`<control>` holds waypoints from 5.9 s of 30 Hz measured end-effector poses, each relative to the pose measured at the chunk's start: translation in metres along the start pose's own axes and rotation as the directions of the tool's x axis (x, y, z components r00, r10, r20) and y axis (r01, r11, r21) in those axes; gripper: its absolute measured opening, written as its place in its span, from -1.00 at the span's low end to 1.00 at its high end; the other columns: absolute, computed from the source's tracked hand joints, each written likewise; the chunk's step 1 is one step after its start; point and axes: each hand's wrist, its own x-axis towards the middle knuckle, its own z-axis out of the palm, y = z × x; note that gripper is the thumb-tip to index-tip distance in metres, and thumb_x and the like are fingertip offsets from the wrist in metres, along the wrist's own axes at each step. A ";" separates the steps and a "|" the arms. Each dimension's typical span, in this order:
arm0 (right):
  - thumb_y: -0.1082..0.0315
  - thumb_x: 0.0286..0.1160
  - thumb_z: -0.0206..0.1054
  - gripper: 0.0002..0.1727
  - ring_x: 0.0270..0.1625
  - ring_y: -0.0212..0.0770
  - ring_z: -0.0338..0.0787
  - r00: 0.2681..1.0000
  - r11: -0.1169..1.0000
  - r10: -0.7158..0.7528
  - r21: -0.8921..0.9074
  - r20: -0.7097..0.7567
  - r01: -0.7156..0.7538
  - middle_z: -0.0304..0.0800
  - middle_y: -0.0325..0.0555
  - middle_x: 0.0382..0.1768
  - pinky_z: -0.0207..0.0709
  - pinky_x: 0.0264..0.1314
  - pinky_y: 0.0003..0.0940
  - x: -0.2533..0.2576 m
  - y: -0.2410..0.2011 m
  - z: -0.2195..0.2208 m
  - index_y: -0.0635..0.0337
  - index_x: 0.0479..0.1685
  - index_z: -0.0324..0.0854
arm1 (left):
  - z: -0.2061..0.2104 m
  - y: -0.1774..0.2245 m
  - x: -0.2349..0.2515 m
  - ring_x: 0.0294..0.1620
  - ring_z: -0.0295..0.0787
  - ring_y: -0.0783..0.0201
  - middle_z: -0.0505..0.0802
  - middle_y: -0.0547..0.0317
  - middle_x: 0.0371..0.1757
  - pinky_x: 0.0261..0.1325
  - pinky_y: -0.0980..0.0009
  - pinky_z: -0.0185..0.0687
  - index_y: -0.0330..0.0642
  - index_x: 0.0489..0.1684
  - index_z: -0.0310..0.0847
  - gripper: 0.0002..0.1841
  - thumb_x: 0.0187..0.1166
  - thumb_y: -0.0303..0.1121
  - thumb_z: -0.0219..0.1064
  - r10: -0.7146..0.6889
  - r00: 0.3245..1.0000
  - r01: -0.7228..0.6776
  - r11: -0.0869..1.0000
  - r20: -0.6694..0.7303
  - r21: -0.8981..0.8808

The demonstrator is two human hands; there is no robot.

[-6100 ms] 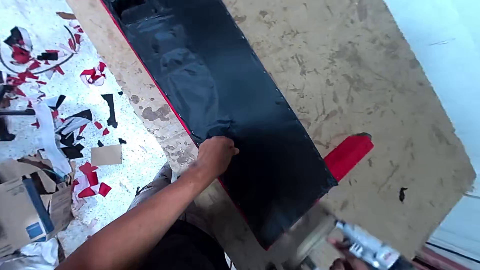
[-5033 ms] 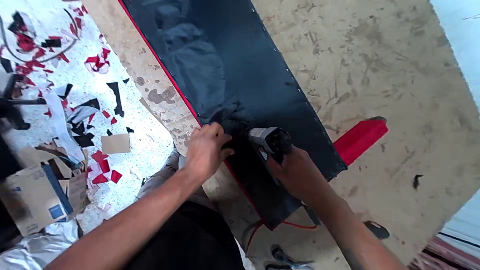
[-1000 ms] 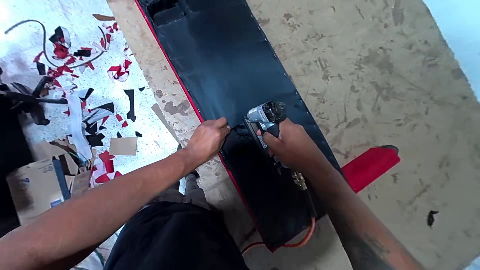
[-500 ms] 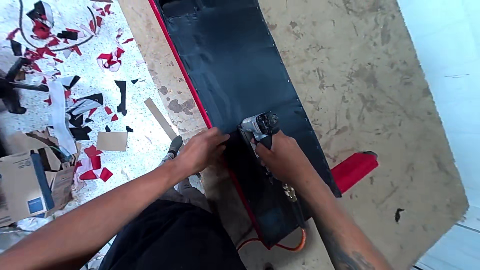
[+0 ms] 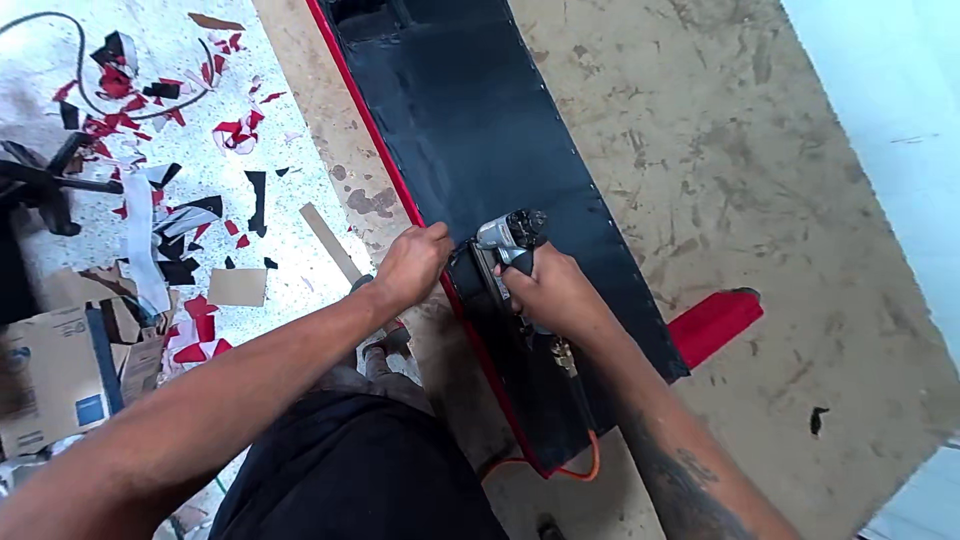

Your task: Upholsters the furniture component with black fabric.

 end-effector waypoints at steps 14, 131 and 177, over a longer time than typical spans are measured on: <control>0.04 0.63 0.29 -0.58 -0.60 -0.25 0.77 1.000 0.995 -0.006 -0.099 0.026 0.009 0.77 -0.24 -0.54 0.75 -0.51 -0.15 -0.009 -0.029 0.015 -0.01 0.35 0.48 | 0.007 0.000 -0.070 0.08 0.74 0.20 0.82 0.29 0.13 0.08 0.15 0.64 0.28 0.57 0.59 -0.57 0.75 -0.14 0.16 -0.086 0.994 0.087 0.996 0.065 -0.004; 0.12 0.30 0.53 -0.27 0.05 0.24 0.79 0.180 0.364 0.930 0.725 -0.321 -0.585 0.71 0.23 0.18 0.66 0.05 0.38 -0.064 0.034 0.059 0.13 0.54 0.49 | 0.003 -0.028 0.227 0.08 0.76 0.07 0.83 0.17 0.00 0.05 0.05 0.67 0.22 0.43 0.69 -0.63 0.81 -0.06 0.09 0.797 0.245 -0.839 0.460 0.552 -0.291; 0.25 0.52 0.30 -0.44 -0.46 -0.05 0.81 -0.089 0.000 0.995 0.873 -0.050 -0.488 0.77 0.07 -0.35 0.76 -0.33 0.05 -0.201 -0.030 0.095 0.41 0.42 0.35 | -0.057 -0.051 0.229 0.06 0.78 0.11 0.86 0.18 -0.01 0.15 0.09 0.68 0.10 0.10 0.86 -0.72 0.71 -0.15 0.22 0.718 0.410 -0.480 0.694 0.562 -0.537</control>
